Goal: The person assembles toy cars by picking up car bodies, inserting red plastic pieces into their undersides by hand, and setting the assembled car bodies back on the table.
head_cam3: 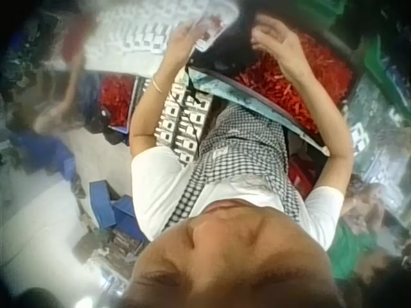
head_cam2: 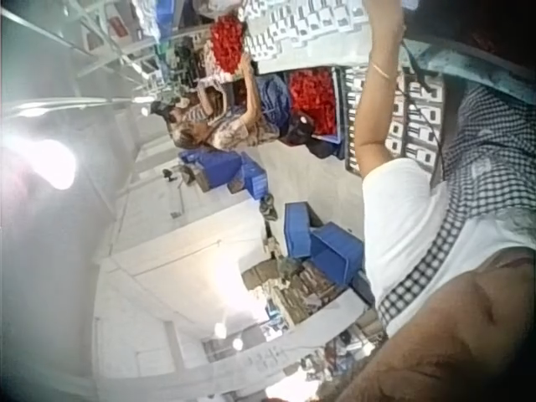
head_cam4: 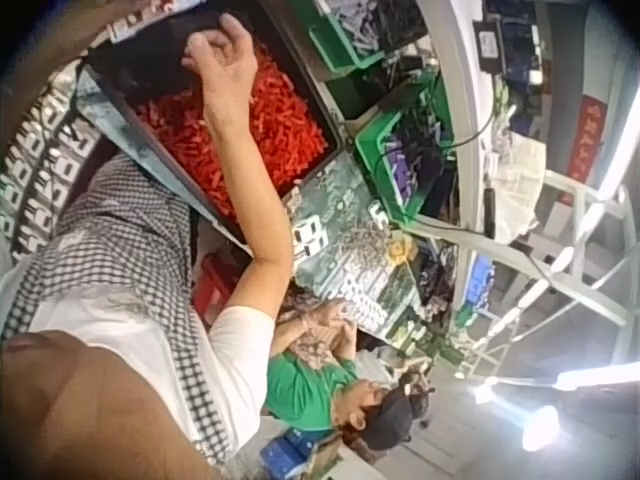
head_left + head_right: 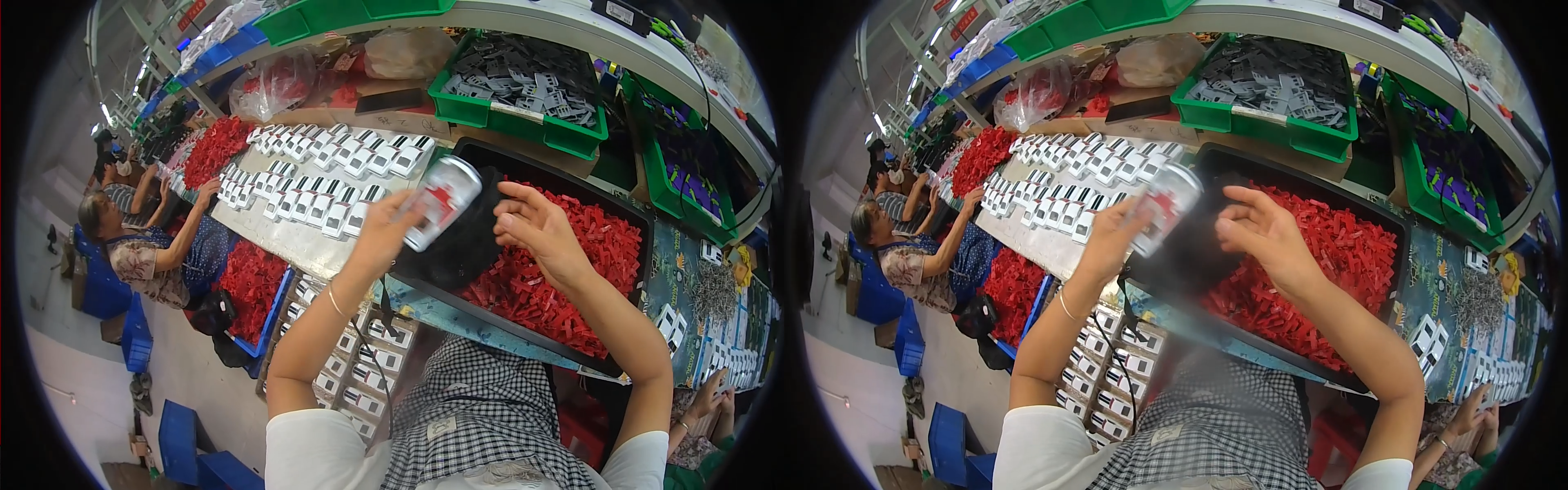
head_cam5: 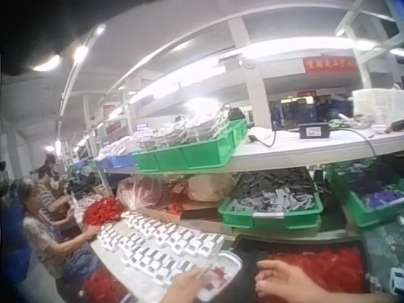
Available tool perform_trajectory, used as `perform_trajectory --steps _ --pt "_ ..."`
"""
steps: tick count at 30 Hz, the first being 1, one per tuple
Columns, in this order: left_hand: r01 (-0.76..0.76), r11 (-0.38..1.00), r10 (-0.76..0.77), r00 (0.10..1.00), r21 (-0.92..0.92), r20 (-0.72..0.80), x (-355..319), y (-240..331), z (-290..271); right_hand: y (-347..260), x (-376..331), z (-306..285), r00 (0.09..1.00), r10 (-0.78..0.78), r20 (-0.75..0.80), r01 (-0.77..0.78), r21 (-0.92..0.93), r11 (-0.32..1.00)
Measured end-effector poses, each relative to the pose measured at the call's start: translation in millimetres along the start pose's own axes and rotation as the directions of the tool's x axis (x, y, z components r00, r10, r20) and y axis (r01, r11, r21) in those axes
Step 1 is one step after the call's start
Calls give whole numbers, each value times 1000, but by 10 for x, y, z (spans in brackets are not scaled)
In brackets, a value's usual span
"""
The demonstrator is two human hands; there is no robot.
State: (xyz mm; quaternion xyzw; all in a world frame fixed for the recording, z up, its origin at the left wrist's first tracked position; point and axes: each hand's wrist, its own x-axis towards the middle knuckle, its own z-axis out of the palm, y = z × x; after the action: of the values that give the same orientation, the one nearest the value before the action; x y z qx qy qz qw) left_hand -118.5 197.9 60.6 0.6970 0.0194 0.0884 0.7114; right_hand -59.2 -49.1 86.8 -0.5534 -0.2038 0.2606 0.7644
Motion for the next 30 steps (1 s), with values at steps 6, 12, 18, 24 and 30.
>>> perform_trajectory --steps 6,12,18,24,30 --pt "-281 338 602 798 898 23 137 -566 -657 106 -239 -418 984 28 -175 -37 -47 998" --pt "-278 -53 269 921 959 282 83 -1519 -890 197 -290 -571 968 39 -249 -51 -42 998" --pt "-181 -22 235 955 983 181 136 -1338 -840 156 -263 -570 988 -29 -154 -7 -225 974" --pt "94 86 218 970 992 -111 146 -1180 -664 175 -285 -605 991 -70 -111 28 -339 940" --pt "131 19 239 962 991 -132 144 -1211 -1111 106 -274 -633 988 -38 -153 -20 -362 932"
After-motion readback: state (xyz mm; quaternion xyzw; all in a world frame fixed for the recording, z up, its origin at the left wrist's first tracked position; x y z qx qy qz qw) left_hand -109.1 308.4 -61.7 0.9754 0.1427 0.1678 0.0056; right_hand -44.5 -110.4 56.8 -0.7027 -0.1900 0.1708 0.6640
